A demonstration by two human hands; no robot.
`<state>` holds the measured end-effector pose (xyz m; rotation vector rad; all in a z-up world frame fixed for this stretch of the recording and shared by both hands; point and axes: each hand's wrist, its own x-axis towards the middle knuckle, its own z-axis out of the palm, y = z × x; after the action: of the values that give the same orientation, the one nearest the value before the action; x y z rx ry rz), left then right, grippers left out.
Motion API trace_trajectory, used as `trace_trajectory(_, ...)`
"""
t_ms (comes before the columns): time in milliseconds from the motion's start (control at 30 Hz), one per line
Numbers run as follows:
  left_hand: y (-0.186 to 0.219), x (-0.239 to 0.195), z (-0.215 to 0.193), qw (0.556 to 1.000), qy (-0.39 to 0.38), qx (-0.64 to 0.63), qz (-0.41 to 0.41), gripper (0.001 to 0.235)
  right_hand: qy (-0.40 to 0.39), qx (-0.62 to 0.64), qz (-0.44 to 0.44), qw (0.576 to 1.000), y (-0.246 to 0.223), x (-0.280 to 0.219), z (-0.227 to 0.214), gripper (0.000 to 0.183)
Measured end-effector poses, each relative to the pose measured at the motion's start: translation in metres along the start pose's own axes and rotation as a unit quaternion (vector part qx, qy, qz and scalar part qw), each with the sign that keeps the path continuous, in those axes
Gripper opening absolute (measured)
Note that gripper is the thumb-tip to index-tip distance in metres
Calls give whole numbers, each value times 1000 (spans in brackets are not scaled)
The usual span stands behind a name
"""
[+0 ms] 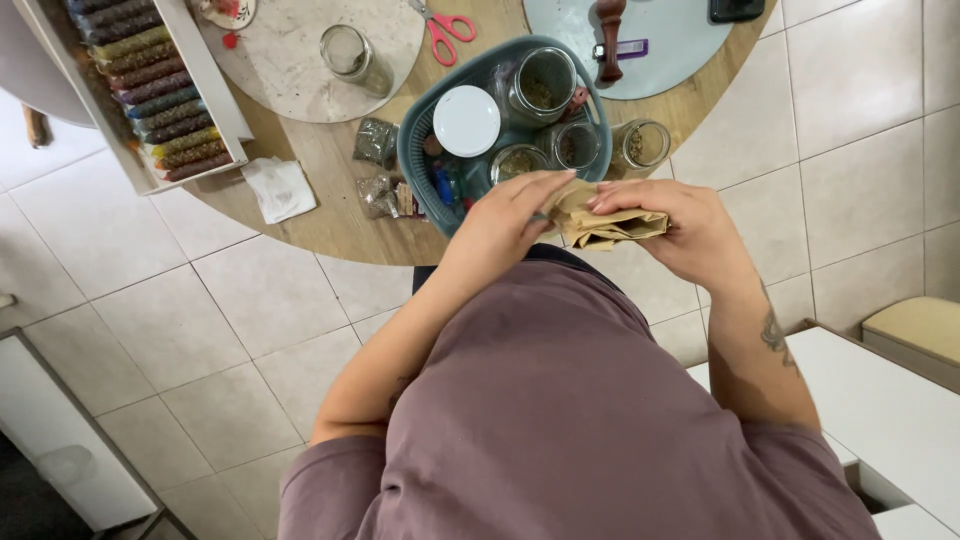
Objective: The person organizes various items on a round table, including glass jars, small plastic bags containing dried herbs or spices, and a paper bag. They move items around, open a jar, and place small bags into the jars.
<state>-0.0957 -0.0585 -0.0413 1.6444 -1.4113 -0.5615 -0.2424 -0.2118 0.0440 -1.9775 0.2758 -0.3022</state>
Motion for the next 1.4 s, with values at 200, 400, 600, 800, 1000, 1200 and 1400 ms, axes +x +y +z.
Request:
trace_trajectory(200,4,-19,0,997,-20,20,-75,45,-49,8,-26,998,14,5,4,9)
trace_trajectory(400,-4,-32,20,989,-52,110,-89,43,-74,3,-10,997,33,4,4,9)
trace_trajectory(600,-10,-34,45,979,-93,134,-124,56,-74,-23,29,997,63,0,7,20)
trace_trajectory(800,-6,-29,44,967,-146,112,-176,69,11,-223,-120,967,38,-6,27,64)
trace_trajectory(1000,-17,-45,12,940,-165,246,-168,31,87,-276,-197,937,68,-14,52,26)
trace_trajectory(1200,-69,-39,-36,875,-34,473,-93,17,146,-250,-206,935,82,-19,58,19)
trace_trajectory(1400,-147,-44,42,855,-229,464,-41,18,152,-250,-258,921,87,-16,73,15)
